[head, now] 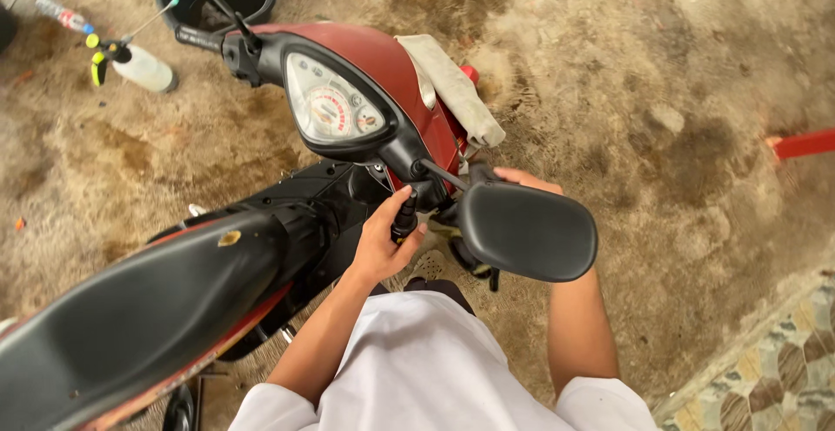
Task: The person cleans the front section of a red motorcycle using a spray bottle and a cloth. They systematically wipe the handlebars, dashboard, mirrors, and side panels, spraying cleaner onto the cloth or directly onto the surfaces as needed.
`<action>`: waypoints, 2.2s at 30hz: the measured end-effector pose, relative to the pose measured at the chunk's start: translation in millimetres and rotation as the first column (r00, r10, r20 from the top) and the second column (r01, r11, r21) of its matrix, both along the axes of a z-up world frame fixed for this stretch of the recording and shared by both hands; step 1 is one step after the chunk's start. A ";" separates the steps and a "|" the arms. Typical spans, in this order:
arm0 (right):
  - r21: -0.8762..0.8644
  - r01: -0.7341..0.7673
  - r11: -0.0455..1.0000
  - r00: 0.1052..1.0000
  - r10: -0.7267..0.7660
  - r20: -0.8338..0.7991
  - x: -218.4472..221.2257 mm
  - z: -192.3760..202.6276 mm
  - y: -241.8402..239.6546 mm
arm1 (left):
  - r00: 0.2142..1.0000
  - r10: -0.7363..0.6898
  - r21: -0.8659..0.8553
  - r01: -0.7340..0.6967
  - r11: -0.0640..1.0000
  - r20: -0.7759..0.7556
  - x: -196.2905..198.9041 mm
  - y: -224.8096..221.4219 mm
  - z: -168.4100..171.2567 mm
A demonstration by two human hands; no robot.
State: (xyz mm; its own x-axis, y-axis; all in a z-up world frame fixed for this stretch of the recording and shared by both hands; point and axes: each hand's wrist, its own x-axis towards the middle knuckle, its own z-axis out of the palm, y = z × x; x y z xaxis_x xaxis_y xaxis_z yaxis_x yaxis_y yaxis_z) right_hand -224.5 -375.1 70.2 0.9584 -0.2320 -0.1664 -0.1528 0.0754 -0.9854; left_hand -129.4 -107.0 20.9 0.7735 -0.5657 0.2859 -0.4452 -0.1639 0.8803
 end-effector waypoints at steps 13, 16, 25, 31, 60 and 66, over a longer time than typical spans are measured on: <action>-0.456 -0.353 0.817 0.919 0.211 -0.333 23.1 -17.1 -32.7 | 0.981 -0.135 0.192 0.161 0.968 -0.139 -21.7 -29.0 41.7; -0.473 -0.280 0.835 0.960 0.231 -0.160 22.3 -16.6 -46.2 | 0.974 -0.201 0.256 0.223 0.941 -0.108 -17.3 -38.8 43.0; -0.499 -0.461 0.734 0.847 0.531 -0.002 59.6 -70.2 -60.7 | 0.932 -0.045 0.136 -0.005 0.991 0.361 -54.2 -118.3 76.4; -0.428 -0.683 0.592 0.606 0.786 0.121 63.8 -82.1 -146.2 | 0.943 0.280 0.383 -0.330 0.863 0.181 -78.0 -193.0 75.1; 0.580 -0.542 0.608 0.744 0.668 -0.006 243.0 -190.8 -171.2 | 0.339 0.929 0.212 -0.929 0.305 0.148 -38.4 -257.3 73.2; 0.473 -0.728 0.495 0.614 0.779 0.129 312.2 -160.9 -171.6 | -0.023 0.975 0.345 -0.933 -0.100 0.221 -23.6 -291.8 54.5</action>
